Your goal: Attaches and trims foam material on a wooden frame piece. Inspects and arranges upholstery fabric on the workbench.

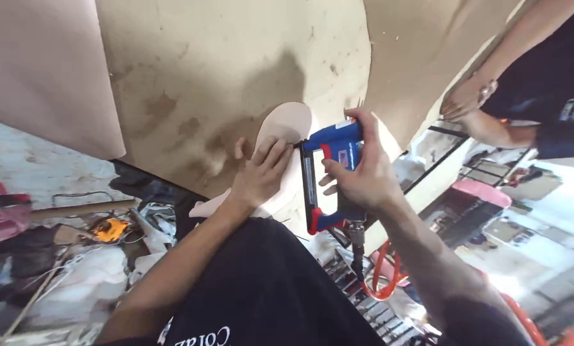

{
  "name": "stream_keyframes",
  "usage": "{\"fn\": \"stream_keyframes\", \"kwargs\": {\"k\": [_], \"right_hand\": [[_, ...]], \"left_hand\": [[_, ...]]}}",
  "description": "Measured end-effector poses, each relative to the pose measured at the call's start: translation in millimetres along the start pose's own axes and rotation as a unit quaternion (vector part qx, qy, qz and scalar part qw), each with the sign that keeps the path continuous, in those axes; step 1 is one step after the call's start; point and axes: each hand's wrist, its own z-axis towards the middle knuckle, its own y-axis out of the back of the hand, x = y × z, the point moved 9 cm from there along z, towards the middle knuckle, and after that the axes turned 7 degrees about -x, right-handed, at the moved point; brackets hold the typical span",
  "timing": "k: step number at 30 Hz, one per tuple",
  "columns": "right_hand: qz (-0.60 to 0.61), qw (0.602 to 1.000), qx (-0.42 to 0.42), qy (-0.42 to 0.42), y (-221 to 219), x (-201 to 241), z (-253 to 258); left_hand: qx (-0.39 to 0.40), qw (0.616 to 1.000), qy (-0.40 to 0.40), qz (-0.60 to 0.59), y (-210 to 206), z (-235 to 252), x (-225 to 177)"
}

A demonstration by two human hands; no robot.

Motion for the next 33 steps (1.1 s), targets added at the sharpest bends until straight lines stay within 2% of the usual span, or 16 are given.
{"fn": "stream_keyframes", "kwargs": {"k": [3,7,18,26,33], "right_hand": [[-0.057,0.998,-0.016,-0.027,-3,5,1],[-0.058,0.997,-0.01,-0.049,-5,12,7],[-0.115,0.989,0.025,-0.09,-2,24,29],[-0.193,0.981,0.008,-0.018,-6,44,26],[-0.266,0.963,0.022,-0.035,-10,54,34]], "left_hand": [[-0.028,0.998,0.058,-0.018,12,3,11],[-0.029,0.987,0.151,-0.055,21,5,34],[-0.032,0.982,0.158,-0.098,14,4,36],[-0.017,0.98,0.178,-0.088,14,4,40],[-0.024,0.981,0.172,-0.092,16,1,40]]}}
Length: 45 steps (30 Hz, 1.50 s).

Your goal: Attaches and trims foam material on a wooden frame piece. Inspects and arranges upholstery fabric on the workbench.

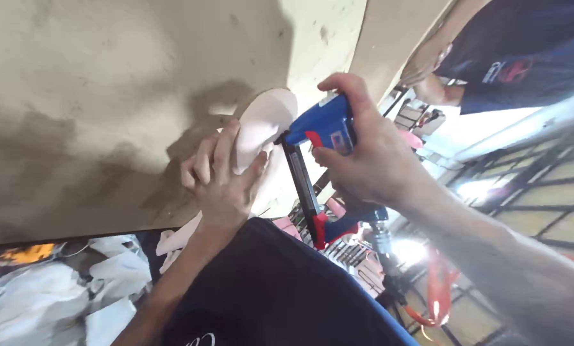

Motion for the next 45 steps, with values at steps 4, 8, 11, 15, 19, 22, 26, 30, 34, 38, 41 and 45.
{"fn": "stream_keyframes", "kwargs": {"k": [4,8,11,15,19,22,26,30,34,38,41,45], "right_hand": [[0.025,0.999,-0.009,-0.022,-4,-2,-5],[0.114,0.993,0.01,-0.029,-4,-13,-12],[0.141,0.99,0.008,0.013,9,-1,-14],[0.066,0.995,0.009,0.077,7,11,-19],[-0.011,0.988,0.002,0.155,-3,27,-16],[-0.032,0.981,-0.012,0.191,-2,31,-16],[0.035,0.987,-0.017,0.156,-9,30,-21],[0.004,0.984,-0.027,0.174,-15,35,-21],[-0.02,0.989,0.021,0.146,-17,43,-11],[-0.038,0.99,0.017,0.133,-16,47,-10],[-0.048,0.989,-0.005,0.142,-18,47,-13],[-0.012,0.993,0.009,0.121,-17,40,-15]], "left_hand": [[0.002,1.0,-0.003,0.003,0,2,0],[0.013,1.0,-0.015,0.0,-1,-2,-1],[-0.008,1.0,-0.015,0.008,-3,0,-1],[-0.007,0.999,-0.037,0.005,-2,0,-6],[-0.016,0.999,-0.041,-0.017,2,2,-5],[-0.01,0.999,-0.042,-0.005,1,2,-6],[0.018,0.998,-0.043,0.031,-3,0,-9],[0.027,0.997,-0.049,0.047,-7,-2,-12],[0.044,0.996,-0.055,0.047,-11,-3,-12],[0.036,0.998,-0.055,0.016,-10,-1,-10],[0.027,0.998,-0.055,-0.011,-7,-1,-7],[0.024,0.998,-0.05,-0.015,-2,-1,-7]]}}
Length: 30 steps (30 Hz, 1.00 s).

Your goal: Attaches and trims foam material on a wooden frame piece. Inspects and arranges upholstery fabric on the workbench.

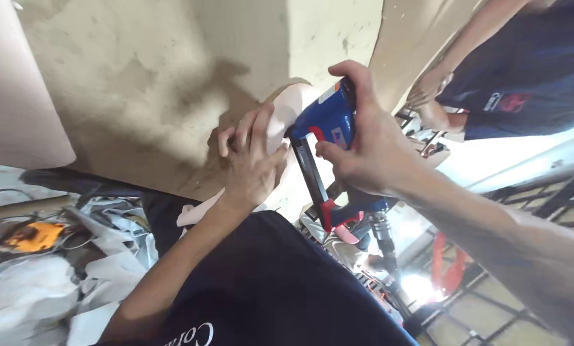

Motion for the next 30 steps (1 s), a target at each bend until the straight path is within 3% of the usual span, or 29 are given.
{"fn": "stream_keyframes", "kwargs": {"k": [4,9,11,14,16,19,22,25,27,30], "right_hand": [[0.09,0.996,-0.004,-0.016,23,-21,-8],[0.085,0.98,-0.159,-0.081,24,-128,-92],[0.032,0.967,-0.249,-0.048,-6,-162,-123],[0.008,0.926,-0.37,0.072,-79,-197,-146],[0.025,0.912,-0.384,0.143,-133,-220,-143],[0.041,0.907,-0.389,0.158,-172,-236,-129],[0.137,0.893,-0.412,0.115,-151,-238,-132],[0.304,0.823,-0.465,0.12,-104,-235,-136],[0.382,0.789,-0.457,0.153,-86,-234,-122],[0.384,0.802,-0.436,0.137,-78,-245,-102]], "left_hand": [[-0.019,0.999,-0.009,0.03,3,1,-2],[-0.052,0.998,0.015,0.037,7,9,-2],[-0.035,0.996,0.063,0.056,8,15,-1],[0.053,0.986,0.119,0.103,2,37,-13],[0.114,0.975,0.138,0.133,-3,46,-24],[0.192,0.961,0.168,0.11,-10,56,-35],[0.229,0.953,0.2,-0.007,-11,48,-49],[0.237,0.928,0.222,-0.185,-8,35,-60],[0.229,0.926,0.216,-0.211,-5,34,-70],[0.207,0.94,0.208,-0.173,5,31,-87]]}}
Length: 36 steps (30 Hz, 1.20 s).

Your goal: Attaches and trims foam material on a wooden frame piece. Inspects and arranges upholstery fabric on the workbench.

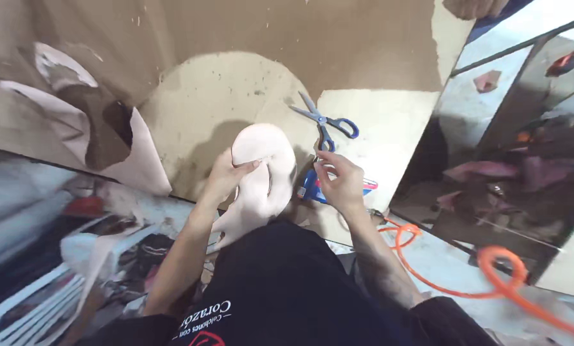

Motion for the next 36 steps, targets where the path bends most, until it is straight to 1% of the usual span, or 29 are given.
{"fn": "stream_keyframes", "kwargs": {"k": [3,5,7,8,11,14,16,18,19,21,23,24,25,26,27,28,29,30,32,34,36], "right_hand": [[-0.123,0.991,-0.015,-0.046,21,-31,19],[-0.172,0.983,-0.02,-0.064,26,-48,34],[-0.187,0.978,0.01,-0.092,21,-59,39],[-0.194,0.977,0.015,-0.092,18,-63,43],[-0.209,0.974,-0.023,-0.085,27,-70,56],[-0.198,0.97,-0.027,-0.14,19,-73,57],[-0.215,0.966,-0.024,-0.143,13,-71,57],[-0.22,0.964,-0.022,-0.145,12,-70,56],[-0.224,0.963,-0.017,-0.147,12,-69,59],[-0.247,0.957,0.014,-0.149,8,-63,61],[-0.257,0.953,0.05,-0.151,9,-57,58],[-0.241,0.955,0.074,-0.154,9,-53,53],[-0.212,0.956,0.106,-0.173,8,-52,42],[-0.18,0.958,0.125,-0.187,7,-54,37],[-0.135,0.964,0.127,-0.193,8,-54,32],[-0.079,0.97,0.119,-0.195,15,-54,41],[-0.024,0.969,0.136,-0.205,21,-54,39],[0.019,0.962,0.165,-0.217,24,-50,20],[0.059,0.954,0.218,-0.2,25,-27,-1],[0.059,0.943,0.274,-0.178,21,-10,-37],[0.024,0.941,0.313,-0.129,20,-2,-55]], "left_hand": [[-0.008,1.0,-0.019,0.015,-5,-7,-12],[-0.011,1.0,-0.024,0.014,-3,-11,-16],[-0.017,1.0,-0.013,0.016,-2,-22,-13],[-0.019,1.0,-0.009,0.018,-1,-24,-15],[-0.007,1.0,-0.012,0.01,-4,-18,-22],[0.007,0.999,0.009,-0.04,13,-13,-18],[0.015,0.997,0.023,-0.072,22,-13,-8],[0.022,0.999,0.017,-0.032,19,-11,-3],[0.016,1.0,0.005,0.015,17,-8,-3],[-0.018,0.99,-0.022,0.135,18,-3,-6],[-0.051,0.976,-0.031,0.209,21,-1,-2],[-0.059,0.976,-0.022,0.209,23,-3,6],[-0.063,0.983,0.006,0.172,26,-9,23],[-0.07,0.992,0.029,0.104,28,-12,42],[-0.068,0.996,0.044,0.035,30,-13,57],[-0.057,0.997,0.037,-0.025,28,-2,59],[-0.038,0.997,0.035,-0.065,22,2,63],[-0.024,0.995,0.047,-0.084,18,-4,76],[-0.025,0.993,0.064,-0.092,19,4,81],[-0.035,0.991,0.091,-0.089,16,-3,90],[-0.032,0.992,0.096,-0.074,12,-3,87]]}}
